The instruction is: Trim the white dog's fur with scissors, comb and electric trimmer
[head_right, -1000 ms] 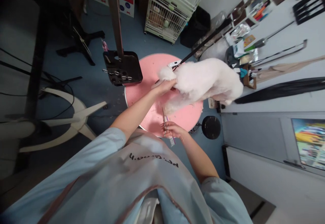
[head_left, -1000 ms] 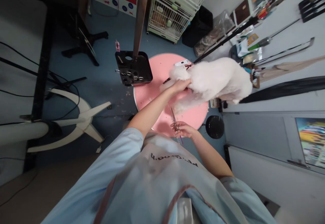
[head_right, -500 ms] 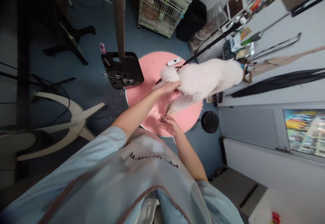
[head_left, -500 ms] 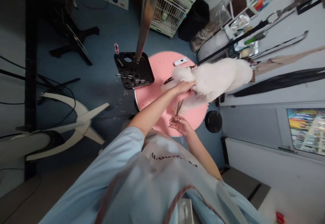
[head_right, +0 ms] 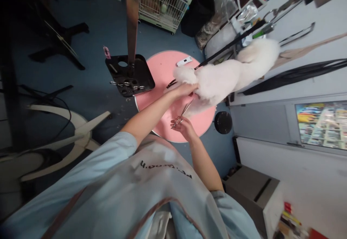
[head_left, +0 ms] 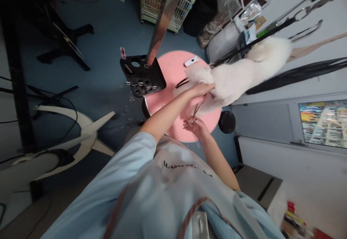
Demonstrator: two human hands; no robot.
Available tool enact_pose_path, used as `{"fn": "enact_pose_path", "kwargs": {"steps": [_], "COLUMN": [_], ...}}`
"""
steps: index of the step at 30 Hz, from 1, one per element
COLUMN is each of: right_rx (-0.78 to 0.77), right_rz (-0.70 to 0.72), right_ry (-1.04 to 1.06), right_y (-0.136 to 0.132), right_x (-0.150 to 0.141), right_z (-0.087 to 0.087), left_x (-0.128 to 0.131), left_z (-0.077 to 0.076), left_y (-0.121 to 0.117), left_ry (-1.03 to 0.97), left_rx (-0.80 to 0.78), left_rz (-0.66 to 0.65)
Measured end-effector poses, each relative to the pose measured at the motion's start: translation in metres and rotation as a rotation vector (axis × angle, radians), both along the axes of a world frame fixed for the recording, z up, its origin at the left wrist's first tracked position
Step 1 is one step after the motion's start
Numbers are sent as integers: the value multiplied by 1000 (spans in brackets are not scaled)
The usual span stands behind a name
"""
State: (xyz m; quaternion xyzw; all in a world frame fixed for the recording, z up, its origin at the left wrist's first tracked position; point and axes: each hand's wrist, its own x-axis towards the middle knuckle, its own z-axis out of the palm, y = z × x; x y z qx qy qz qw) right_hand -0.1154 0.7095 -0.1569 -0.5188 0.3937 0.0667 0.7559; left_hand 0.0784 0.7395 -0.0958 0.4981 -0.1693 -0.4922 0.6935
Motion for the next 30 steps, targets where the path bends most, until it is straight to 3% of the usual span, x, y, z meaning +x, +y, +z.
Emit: {"fn": "enact_pose_path", "kwargs": {"steps": [4,8,12,16,24,30], "right_rx": [-81,-70,-77,31,89,14], "right_rz": [-65,-75,-91,-110,-206,-222], "right_ry": [50,35,33,-8,-90,-127], "right_y": [-2,-5,-10,-11,-4,-2], "right_x": [15,17,17,21,30,38], "right_z": [17,21,16,7,-7,-21], "left_x": [2,3,4,5,5,5], "left_z": [-8,-22,-28,-26,-32,-32], "left_y": [-8,-23,-30,-28,-32,-31], "left_ry": [-175,-221,-213,-167,-232,-241], "left_rx": [-61,-101,-126,-108,-99,-85], "left_rz": [-14,-46,-32,-63,-89,-94]}}
